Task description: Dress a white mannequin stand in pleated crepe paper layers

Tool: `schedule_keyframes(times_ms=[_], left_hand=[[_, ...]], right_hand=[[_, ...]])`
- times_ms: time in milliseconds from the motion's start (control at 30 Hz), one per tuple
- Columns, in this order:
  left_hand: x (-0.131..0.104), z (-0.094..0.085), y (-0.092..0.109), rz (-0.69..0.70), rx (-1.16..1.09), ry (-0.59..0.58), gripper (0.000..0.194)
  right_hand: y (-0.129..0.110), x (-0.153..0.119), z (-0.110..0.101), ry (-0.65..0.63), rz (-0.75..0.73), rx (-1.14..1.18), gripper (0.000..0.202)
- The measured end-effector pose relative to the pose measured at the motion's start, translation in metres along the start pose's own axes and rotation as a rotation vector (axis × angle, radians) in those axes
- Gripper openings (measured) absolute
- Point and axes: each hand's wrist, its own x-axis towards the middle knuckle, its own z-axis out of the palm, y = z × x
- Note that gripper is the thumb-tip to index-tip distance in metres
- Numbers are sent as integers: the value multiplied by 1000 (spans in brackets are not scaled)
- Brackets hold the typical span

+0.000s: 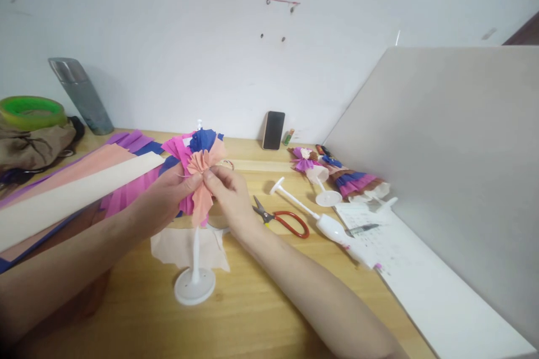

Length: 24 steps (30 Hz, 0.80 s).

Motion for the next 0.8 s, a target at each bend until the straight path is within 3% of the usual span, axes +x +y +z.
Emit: schedule_keyframes(times_ms=[233, 433, 600, 800], left_hand=[[1, 2, 3, -80, -81, 56, 38], [0, 0, 5, -131, -192, -17, 47], [0, 2, 5, -146, -239, 9, 45], [0, 2, -3, -161, -177, 21, 35]], right_hand=[[-3, 0, -2, -86, 31, -47, 31], [-3, 2, -3, -85, 100, 72, 33], [-2, 2, -2, -41, 114, 43, 28], [5, 2, 4, 75, 33, -187, 30]])
